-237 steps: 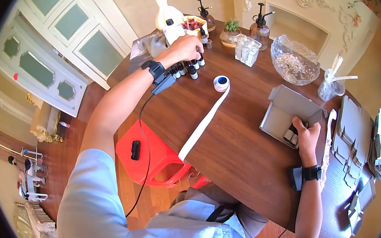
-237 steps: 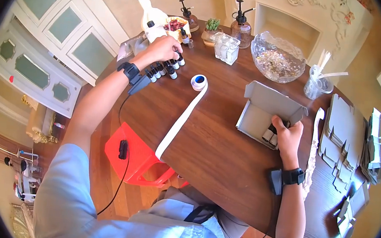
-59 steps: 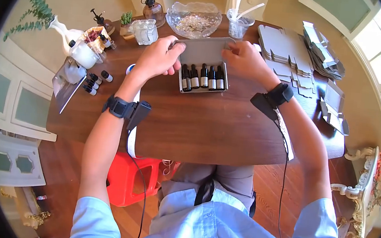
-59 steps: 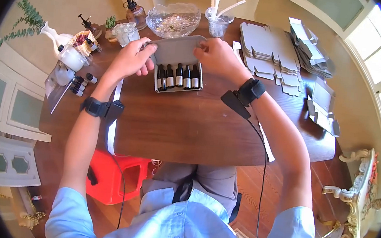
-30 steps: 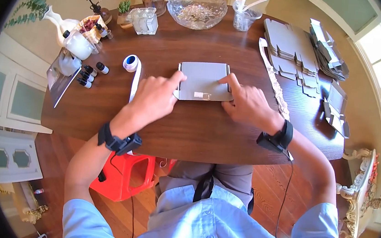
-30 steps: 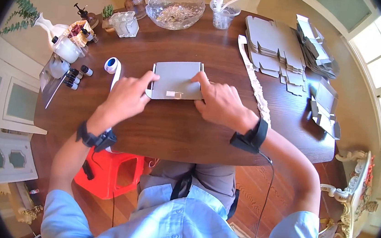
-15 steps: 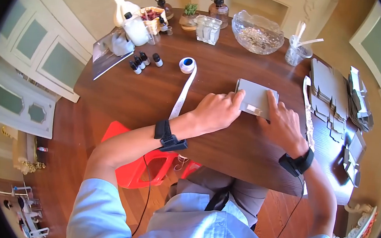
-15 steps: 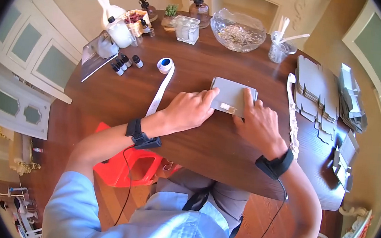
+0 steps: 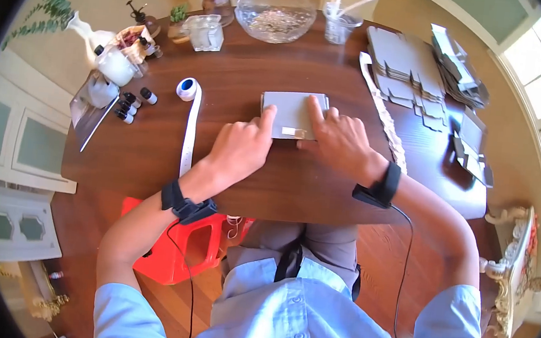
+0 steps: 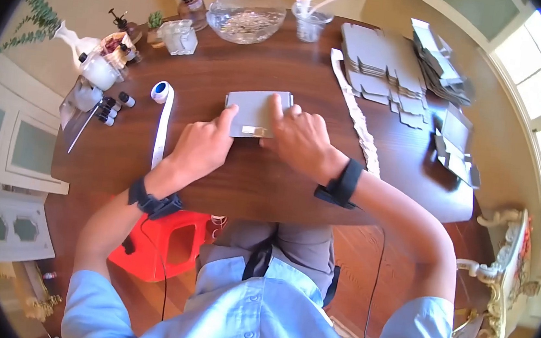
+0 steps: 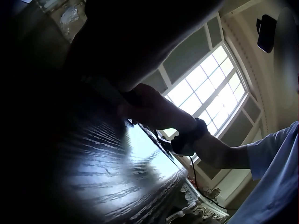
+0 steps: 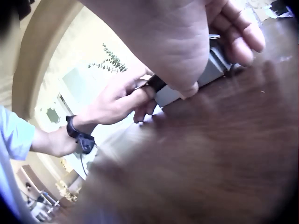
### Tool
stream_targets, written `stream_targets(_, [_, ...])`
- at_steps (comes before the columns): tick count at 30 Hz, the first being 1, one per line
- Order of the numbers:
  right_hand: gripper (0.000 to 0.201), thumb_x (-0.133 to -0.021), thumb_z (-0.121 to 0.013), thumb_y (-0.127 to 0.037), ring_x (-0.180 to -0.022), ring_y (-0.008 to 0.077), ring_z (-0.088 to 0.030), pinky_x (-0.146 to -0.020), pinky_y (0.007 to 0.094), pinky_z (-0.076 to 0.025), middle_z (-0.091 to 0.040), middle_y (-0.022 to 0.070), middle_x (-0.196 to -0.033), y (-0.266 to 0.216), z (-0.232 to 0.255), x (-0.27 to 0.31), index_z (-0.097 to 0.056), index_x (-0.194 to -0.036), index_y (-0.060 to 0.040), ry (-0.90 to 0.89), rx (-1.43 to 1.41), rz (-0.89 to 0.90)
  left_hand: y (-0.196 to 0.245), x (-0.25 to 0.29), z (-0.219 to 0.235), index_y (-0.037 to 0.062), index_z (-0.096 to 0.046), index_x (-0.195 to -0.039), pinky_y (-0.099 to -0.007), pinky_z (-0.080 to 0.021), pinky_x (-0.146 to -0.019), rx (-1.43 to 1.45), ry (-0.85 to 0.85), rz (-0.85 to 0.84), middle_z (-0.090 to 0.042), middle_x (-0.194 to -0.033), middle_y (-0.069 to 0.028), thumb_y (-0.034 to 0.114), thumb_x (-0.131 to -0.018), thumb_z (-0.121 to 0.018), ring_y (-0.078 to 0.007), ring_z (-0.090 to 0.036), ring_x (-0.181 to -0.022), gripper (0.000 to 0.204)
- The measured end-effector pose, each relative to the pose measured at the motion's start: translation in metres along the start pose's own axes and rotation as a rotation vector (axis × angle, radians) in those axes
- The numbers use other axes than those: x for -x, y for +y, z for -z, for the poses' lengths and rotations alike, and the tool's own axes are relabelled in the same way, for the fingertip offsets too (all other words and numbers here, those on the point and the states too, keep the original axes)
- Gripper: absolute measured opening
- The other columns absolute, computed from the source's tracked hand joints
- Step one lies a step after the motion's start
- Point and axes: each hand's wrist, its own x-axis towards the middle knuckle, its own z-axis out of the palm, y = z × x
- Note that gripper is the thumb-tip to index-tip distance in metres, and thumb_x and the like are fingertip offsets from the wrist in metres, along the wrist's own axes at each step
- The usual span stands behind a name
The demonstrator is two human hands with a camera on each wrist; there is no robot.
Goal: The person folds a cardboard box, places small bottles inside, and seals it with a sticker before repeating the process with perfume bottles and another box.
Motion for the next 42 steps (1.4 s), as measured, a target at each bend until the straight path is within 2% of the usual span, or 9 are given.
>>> stream_targets(13, [0.060, -0.090, -0.076, -0.034, -0.079, 0.0429, -0.073, -0.067, 0.0517, -0.056, -0.071, 0.0295, -0.086, 0.016, 0.021, -0.001, -0.056, -0.131, 0.0046, 0.085, -0.278, 0.028, -0.012, -0.010, 0.015, 0.0015, -0.057, -0.133, -0.0487, -0.058, -0.066, 0.127, 0.060, 0.029, -0.070, -0.077, -0.0248, 0.007, -0.093, -0.062, -0.0382, -0.072, -0.069, 0.041])
stream_targets(18, [0.044, -0.095, -0.072, -0.039, -0.083, 0.0359, -0.072, -0.078, 0.0433, -0.056, -0.076, 0.0206, -0.094, 0.033, 0.059, -0.017, -0.073, -0.121, -0.0029, -0.251, -0.503, -0.074, 0.012, -0.044, 0.076, -0.0013, -0.062, -0.131, -0.0301, -0.054, -0.052, 0.658, -0.372, 0.497, -0.068, -0.071, -0.0087, 0.016, -0.098, -0.065, -0.0138, -0.066, -0.057, 0.037])
stream_targets(19, [0.044, -0.095, -0.072, -0.039, -0.083, 0.0359, -0.072, -0.078, 0.0433, -0.056, -0.076, 0.0206, -0.094, 0.038, 0.065, -0.023, -0.073, -0.121, -0.0029, -0.252, -0.504, -0.078, 0.005, -0.049, 0.076, -0.0042, -0.063, -0.129, -0.0277, -0.053, -0.048, 0.674, -0.422, 0.424, -0.068, -0.073, -0.0048, 0.018, -0.100, -0.064, -0.0106, -0.065, -0.057, 0.037])
stream_targets(23, [0.059, -0.099, -0.063, -0.060, -0.063, 0.0183, -0.066, -0.055, 0.0343, -0.053, -0.067, 0.0083, -0.072, 0.054, 0.076, -0.051, -0.076, -0.120, -0.0066, -0.454, -0.514, -0.124, 0.011, -0.074, 0.086, -0.0060, -0.066, -0.116, -0.0289, -0.053, -0.047, 0.483, -0.478, 0.387, -0.066, -0.069, -0.0057, 0.020, -0.101, -0.063, -0.0121, -0.064, -0.054, 0.030])
stream_targets(27, [0.058, -0.095, -0.067, -0.059, -0.067, 0.0248, -0.069, -0.062, 0.0391, -0.056, -0.071, 0.0122, -0.077, 0.048, 0.090, -0.063, -0.076, -0.119, -0.0064, -0.514, -0.439, -0.213, -0.003, -0.090, 0.082, -0.0057, -0.066, -0.106, -0.0291, -0.052, -0.045, 0.485, -0.535, 0.423, -0.066, -0.069, -0.0061, 0.020, -0.101, -0.061, -0.0125, -0.063, -0.052, 0.027])
stream_targets(29, [0.061, -0.091, -0.072, -0.056, -0.075, 0.0323, -0.072, -0.071, 0.0436, -0.057, -0.074, 0.0184, -0.086, 0.044, 0.089, -0.062, -0.072, -0.124, -0.0046, -0.304, -0.089, 0.048, -0.007, -0.095, 0.082, -0.0057, -0.066, -0.106, -0.0291, -0.052, -0.045, 0.496, -0.548, 0.434, -0.066, -0.069, -0.0062, 0.021, -0.102, -0.061, -0.0126, -0.063, -0.052, 0.027])
stream_targets(33, [0.060, -0.092, -0.072, -0.050, -0.079, 0.0368, -0.072, -0.073, 0.0473, -0.055, -0.073, 0.0177, -0.075, 0.027, 0.044, -0.067, -0.065, -0.126, -0.0024, 0.025, -0.121, 0.266, -0.010, -0.101, 0.080, -0.0058, -0.066, -0.108, -0.0296, -0.052, -0.045, 0.552, -0.581, 0.426, -0.068, -0.070, -0.0083, 0.023, -0.103, -0.056, -0.0137, -0.063, -0.052, 0.031])
stream_targets(39, [0.040, -0.098, -0.067, -0.043, -0.068, 0.0361, -0.069, -0.066, 0.0487, -0.052, -0.066, 0.0079, -0.057, 0.027, 0.042, -0.072, -0.068, -0.108, -0.0040, 0.040, -0.214, 0.267, -0.018, -0.116, 0.091, -0.0090, -0.061, -0.126, -0.0306, -0.055, -0.050, 0.522, -0.782, 0.407, -0.073, -0.077, -0.0145, 0.020, -0.105, -0.045, -0.0167, -0.066, -0.055, 0.039])
stream_targets(42, [0.044, -0.094, -0.070, -0.048, -0.077, 0.0403, -0.070, -0.069, 0.0507, -0.054, -0.071, 0.0181, -0.075, 0.027, 0.045, -0.074, -0.071, -0.102, -0.0045, -0.030, -0.247, 0.209, -0.022, -0.121, 0.095, -0.0126, -0.051, -0.140, -0.0310, -0.056, -0.053, 0.620, -0.829, 0.442, -0.074, -0.079, -0.0160, 0.015, -0.103, -0.043, -0.0174, -0.067, -0.058, 0.047])
